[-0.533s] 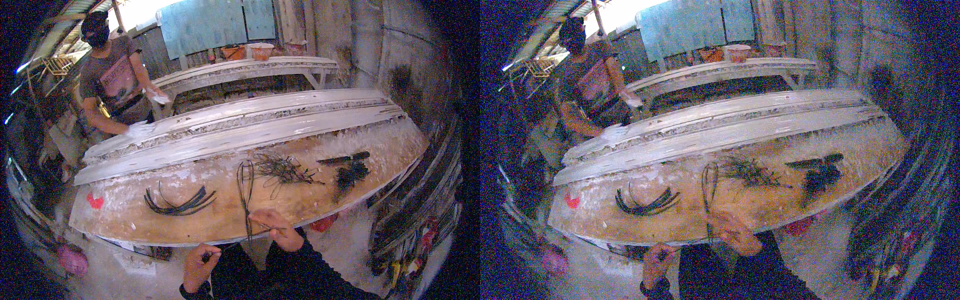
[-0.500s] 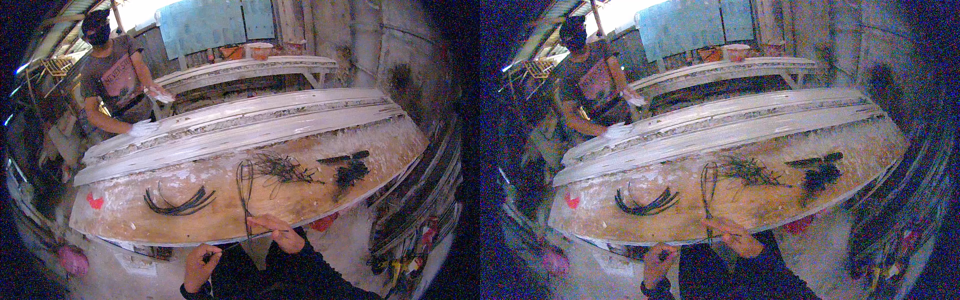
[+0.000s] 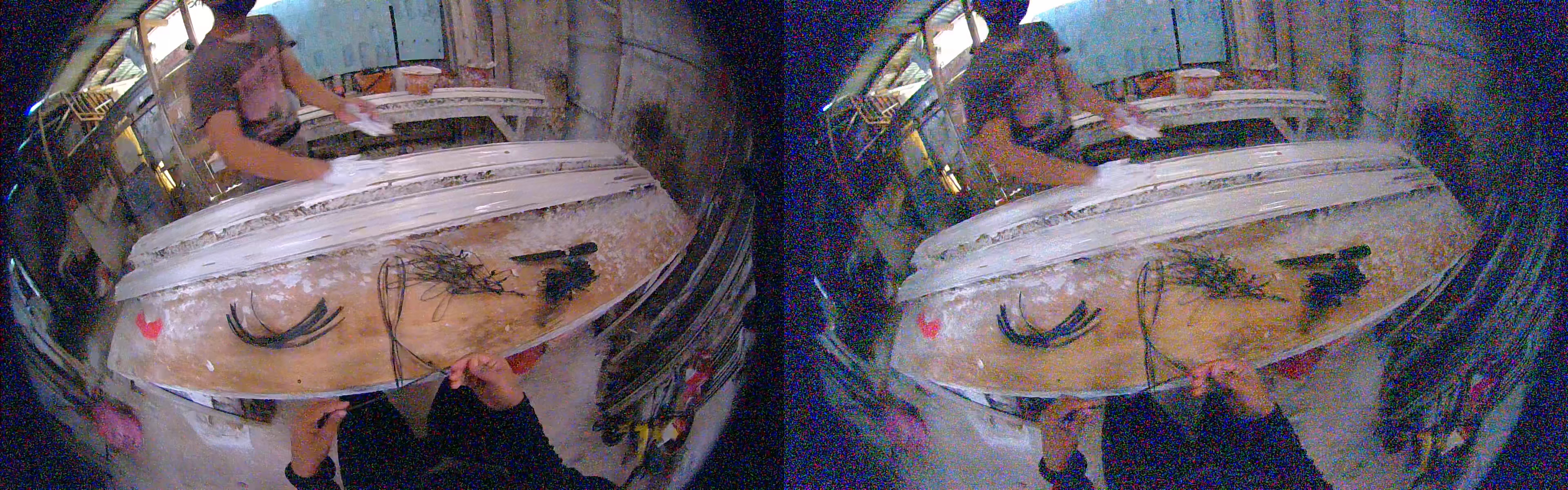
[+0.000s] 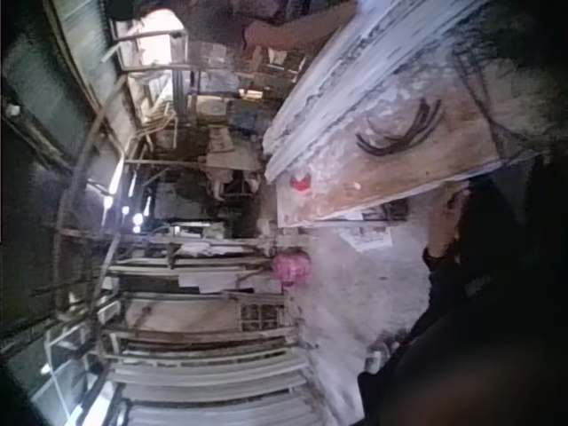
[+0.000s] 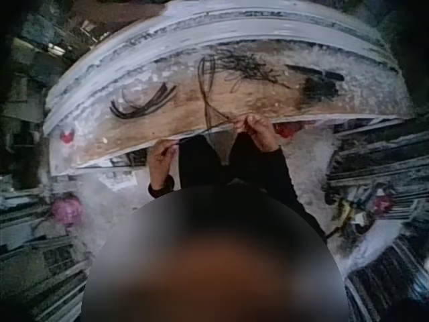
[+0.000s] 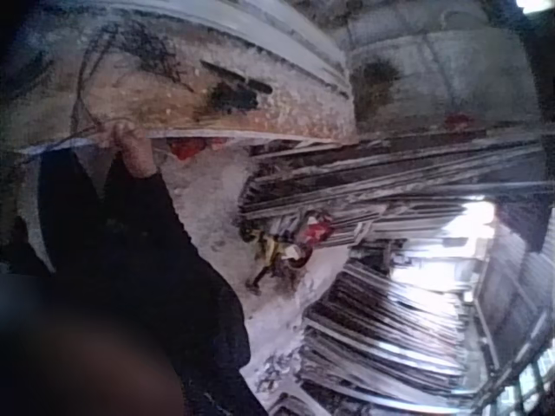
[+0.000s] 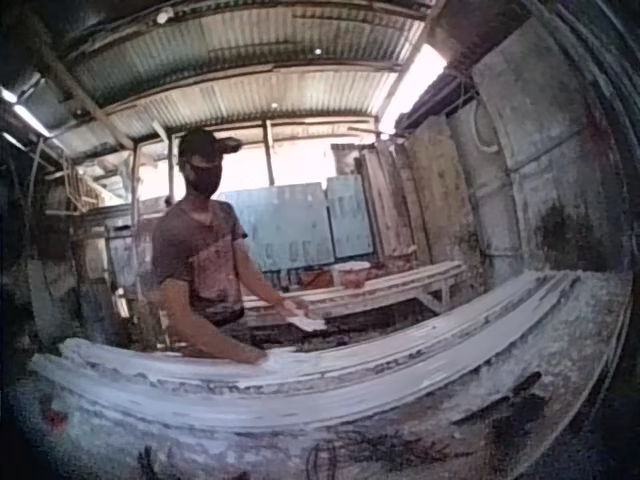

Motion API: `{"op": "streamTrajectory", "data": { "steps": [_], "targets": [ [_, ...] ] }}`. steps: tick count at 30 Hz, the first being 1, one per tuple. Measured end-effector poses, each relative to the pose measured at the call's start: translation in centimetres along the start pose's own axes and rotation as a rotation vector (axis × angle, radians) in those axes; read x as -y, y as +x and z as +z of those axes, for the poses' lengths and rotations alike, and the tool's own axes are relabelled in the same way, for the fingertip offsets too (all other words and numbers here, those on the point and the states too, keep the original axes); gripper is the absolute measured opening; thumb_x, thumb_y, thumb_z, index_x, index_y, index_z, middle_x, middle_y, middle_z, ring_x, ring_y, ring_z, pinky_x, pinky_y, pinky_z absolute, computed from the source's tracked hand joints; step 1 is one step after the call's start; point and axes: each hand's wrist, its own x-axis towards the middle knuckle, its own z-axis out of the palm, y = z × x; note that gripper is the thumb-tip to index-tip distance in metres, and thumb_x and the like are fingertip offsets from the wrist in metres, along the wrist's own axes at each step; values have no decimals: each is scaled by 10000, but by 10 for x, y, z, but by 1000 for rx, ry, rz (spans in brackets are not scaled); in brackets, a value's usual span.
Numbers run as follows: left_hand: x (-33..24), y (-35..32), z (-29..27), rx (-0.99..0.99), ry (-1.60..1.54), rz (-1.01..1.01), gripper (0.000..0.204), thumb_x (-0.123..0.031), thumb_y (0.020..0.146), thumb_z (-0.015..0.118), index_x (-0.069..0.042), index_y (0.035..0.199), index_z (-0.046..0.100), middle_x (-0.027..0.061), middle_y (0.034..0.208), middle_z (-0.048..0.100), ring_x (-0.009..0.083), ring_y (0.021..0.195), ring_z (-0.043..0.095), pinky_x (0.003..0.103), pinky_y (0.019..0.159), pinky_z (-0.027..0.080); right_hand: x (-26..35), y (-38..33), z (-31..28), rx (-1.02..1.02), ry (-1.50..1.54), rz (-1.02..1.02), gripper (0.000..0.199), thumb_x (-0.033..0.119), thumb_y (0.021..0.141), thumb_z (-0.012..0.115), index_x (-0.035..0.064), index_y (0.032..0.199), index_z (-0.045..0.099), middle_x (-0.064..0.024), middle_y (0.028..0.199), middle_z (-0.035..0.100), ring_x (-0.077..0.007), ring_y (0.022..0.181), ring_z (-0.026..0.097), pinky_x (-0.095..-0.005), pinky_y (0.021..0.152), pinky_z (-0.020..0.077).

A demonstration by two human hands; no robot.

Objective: The person sorts and organizes black cables on a wooden workbench. They pick up individual cables, separate them, and place them into small piles. Another person in the background applies a white substance to a long wooden frame.

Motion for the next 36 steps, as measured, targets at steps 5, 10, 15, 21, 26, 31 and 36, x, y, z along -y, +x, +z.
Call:
{"op": "streamTrajectory", "data": {
  "steps": [5,10,15,21,26,31,36],
  "targets": [
    [4,-1,-9,-14,-40,-53,129,-81,697,629,-62,823,650,102,794,623,228,753,580,294,687,439,19,-5,-8,-74,114,94,244,129,821,523,-7,1023,520,-112,841,595,-198,659,587,-296,629,484],
    [6,-3,-14,48,-5,-20,148,-111,686,644,-65,826,653,102,736,610,221,692,576,295,626,442,32,-9,-5,-82,153,-30,348,106,799,551,28,1124,453,-128,875,597,-205,677,590,-302,620,492],
    [8,-3,-8,174,39,13,165,-132,691,646,-64,842,648,109,714,595,229,622,563,298,556,431,36,-9,2,-123,140,-101,353,95,786,568,44,1117,457,-120,898,598,-202,680,585,-312,618,493],
    [9,-2,7,61,97,-19,156,-121,684,653,-41,817,633,114,719,595,233,640,560,296,570,431,29,-12,18,-100,268,-237,325,82,780,575,59,1080,451,-115,844,606,-217,677,587,-319,620,491],
    [1,-2,27,-148,-106,26,118,-104,717,633,-18,796,620,99,727,598,187,656,543,269,585,416,14,-17,43,-3,198,-142,329,81,784,572,54,1075,421,-137,776,611,-268,742,606,-366,672,486],
    [-7,-4,50,-43,-842,-307,92,-67,750,601,8,804,606,60,773,582,111,623,485,232,564,388,-11,-20,70,-28,38,141,200,99,792,569,21,964,503,-130,818,606,-253,798,604,-351,744,464],
    [-16,-5,64,-3,-930,-349,76,-57,761,589,7,801,601,48,771,570,86,615,471,209,558,382,-23,-18,72,-28,-227,82,154,145,790,585,13,866,565,-91,878,590,-195,830,576,-315,774,439]
  ]
}}
